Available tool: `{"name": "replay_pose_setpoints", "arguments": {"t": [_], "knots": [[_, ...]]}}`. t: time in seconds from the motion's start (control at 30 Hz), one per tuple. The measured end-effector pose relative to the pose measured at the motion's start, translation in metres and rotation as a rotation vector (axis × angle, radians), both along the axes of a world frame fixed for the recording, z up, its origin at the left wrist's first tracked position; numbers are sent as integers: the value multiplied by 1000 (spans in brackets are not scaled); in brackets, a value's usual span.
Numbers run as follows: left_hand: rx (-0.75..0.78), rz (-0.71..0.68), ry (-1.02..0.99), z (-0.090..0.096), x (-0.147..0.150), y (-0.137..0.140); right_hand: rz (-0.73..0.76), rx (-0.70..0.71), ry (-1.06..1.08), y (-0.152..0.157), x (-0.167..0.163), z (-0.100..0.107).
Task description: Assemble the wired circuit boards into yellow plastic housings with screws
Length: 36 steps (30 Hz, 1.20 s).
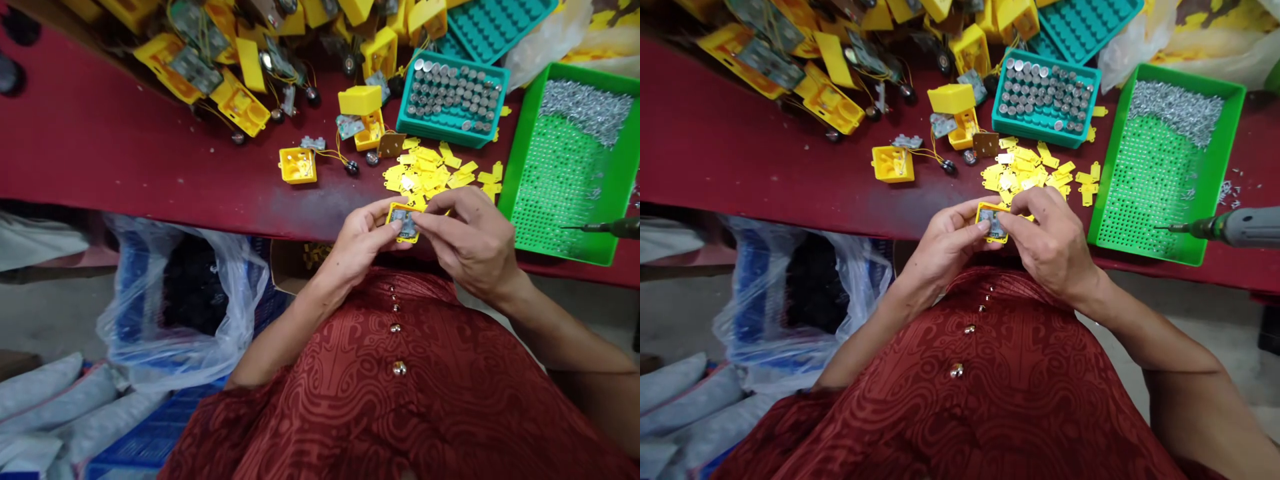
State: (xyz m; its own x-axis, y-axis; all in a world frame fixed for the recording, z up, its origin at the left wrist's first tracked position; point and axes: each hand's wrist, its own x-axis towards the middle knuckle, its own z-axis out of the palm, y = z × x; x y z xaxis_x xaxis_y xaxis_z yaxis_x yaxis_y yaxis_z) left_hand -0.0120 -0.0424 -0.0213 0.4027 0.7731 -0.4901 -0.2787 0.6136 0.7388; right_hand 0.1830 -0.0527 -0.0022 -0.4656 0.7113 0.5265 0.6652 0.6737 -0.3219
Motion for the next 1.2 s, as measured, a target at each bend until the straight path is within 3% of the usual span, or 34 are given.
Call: {"name": "replay_pose_setpoints", "arguments": {"t": [0.13, 0.3, 0.43, 0.63, 0.83, 1.03, 1.2], "knots": [[122, -17, 142, 1, -2, -3, 9, 17, -17, 0, -1, -6], [217, 25, 148, 6, -5, -3, -58, -50, 159, -1, -5, -9], [190, 36, 91, 6, -3, -1, -155, -101, 136, -4, -8, -10], [122, 67, 32, 2, 2, -4, -161, -86, 150, -1, -8, -15], [136, 97, 75, 1, 6, -5, -77, -148, 205, 3, -5, -14], [191, 103, 194, -2, 6, -5, -137, -170, 172, 3, -14, -22], [113, 80, 61, -3, 5, 7, -171, -73, 152, -8, -3, -1]]}}
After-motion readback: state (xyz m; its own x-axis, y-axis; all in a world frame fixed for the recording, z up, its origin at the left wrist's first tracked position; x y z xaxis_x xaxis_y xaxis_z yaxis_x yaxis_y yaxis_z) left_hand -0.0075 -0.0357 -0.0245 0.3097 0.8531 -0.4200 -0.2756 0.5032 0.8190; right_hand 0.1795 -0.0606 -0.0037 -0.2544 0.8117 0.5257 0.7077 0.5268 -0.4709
